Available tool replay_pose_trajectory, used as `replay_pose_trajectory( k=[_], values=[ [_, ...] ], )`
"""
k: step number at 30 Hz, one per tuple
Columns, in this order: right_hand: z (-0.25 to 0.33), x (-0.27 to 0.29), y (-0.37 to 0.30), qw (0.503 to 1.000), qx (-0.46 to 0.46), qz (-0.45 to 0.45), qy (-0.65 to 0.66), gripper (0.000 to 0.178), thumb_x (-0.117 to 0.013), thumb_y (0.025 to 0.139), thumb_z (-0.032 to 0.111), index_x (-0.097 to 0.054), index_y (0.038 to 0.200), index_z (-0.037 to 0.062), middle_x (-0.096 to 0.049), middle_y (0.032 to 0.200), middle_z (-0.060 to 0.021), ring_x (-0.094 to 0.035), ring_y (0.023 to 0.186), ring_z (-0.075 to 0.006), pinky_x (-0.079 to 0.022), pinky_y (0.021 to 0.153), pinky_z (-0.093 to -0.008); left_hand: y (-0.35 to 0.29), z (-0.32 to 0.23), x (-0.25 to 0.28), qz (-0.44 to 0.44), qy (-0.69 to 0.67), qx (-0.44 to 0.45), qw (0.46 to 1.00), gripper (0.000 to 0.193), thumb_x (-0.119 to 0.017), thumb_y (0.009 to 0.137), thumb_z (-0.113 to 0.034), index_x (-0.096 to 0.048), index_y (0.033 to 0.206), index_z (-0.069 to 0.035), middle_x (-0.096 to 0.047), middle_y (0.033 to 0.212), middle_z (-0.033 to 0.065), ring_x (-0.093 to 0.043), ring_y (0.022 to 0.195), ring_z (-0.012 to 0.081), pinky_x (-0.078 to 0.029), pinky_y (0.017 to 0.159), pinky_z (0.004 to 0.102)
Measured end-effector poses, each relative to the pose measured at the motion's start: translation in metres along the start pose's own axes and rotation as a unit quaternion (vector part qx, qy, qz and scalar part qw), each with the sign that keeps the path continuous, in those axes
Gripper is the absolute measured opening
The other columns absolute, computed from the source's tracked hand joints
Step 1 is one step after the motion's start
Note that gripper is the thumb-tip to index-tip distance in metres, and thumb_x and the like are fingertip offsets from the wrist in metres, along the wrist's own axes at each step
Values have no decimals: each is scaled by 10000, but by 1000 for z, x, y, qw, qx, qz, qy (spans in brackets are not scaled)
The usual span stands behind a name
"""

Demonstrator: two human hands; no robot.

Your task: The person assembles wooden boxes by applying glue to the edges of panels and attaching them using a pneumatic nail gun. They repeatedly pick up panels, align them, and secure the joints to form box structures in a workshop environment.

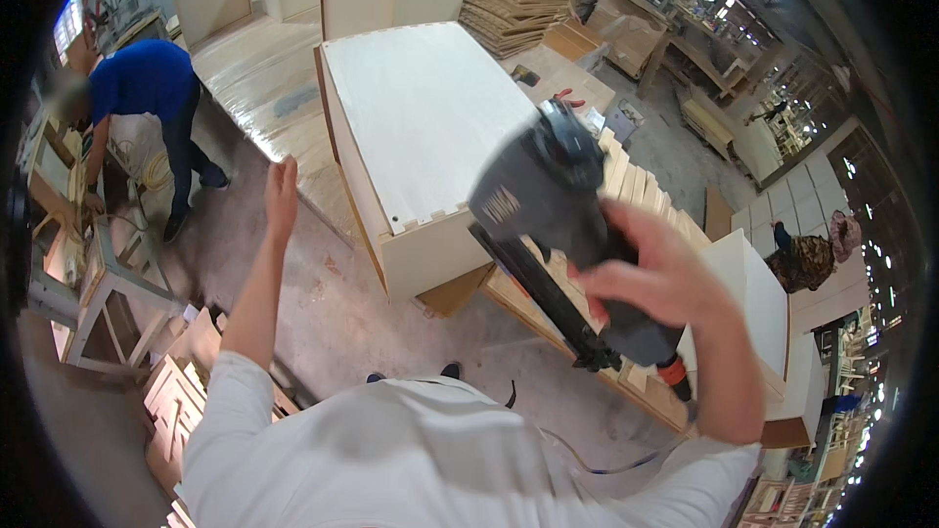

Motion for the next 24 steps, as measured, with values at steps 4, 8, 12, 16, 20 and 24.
replay_pose_trajectory(
  k=[4,8,12,16,20,24],
  values=[
    [-63,-7,-29,994,38,-96,43,405,-615,776,-14,-490,1161,-8,-597,882,-56,-605,655,-112,-514,599,-264,94,-22,-37,-34,-1,-58,998,544,-515,953,-446,-523,1204,37,-580,1207,208,-524,1172,271,-380,985,355],
    [-110,-22,-21,978,101,-149,105,440,-604,776,-40,-488,1197,7,-605,944,-75,-609,693,-120,-519,631,-273,145,-44,-77,-8,-129,-45,991,584,-478,963,-475,-524,1267,21,-583,1233,145,-508,1169,222,-359,999,332],
    [-120,-25,-21,963,138,-156,169,457,-596,774,-52,-481,1213,-7,-607,959,-107,-628,695,-156,-529,638,-302,161,-34,-79,74,-145,46,986,559,-427,986,-466,-570,1241,11,-607,1193,85,-519,1108,164,-373,975,296],
    [-126,-10,-4,960,177,-124,177,465,-597,754,-64,-487,1203,-15,-609,937,-113,-629,671,-167,-529,612,-306,147,-17,20,-52,-57,-24,997,470,-476,981,-388,-597,1215,0,-653,1088,62,-561,1002,133,-414,901,271],
    [-112,31,79,971,173,-142,85,329,-615,775,-14,-512,1088,-14,-593,809,-74,-595,599,-131,-488,524,-276,40,-10,82,-223,85,-117,964,423,-441,1003,-366,-614,1138,-4,-650,966,42,-576,854,101,-459,732,280],
    [-67,89,189,949,249,-191,-28,320,-629,816,62,-506,1101,-13,-596,765,-58,-568,544,-108,-455,488,-262,-66,-79,62,-205,281,-40,937,308,-537,945,-302,-612,860,-15,-611,660,140,-634,637,282,-469,593,371]
  ],
)
Point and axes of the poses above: each hand's wrist, its own y-axis towards the middle knuckle, its own x-axis out of the back of the hand, z = x × y, the point moved 3 cm from there along y, towards the middle knuckle
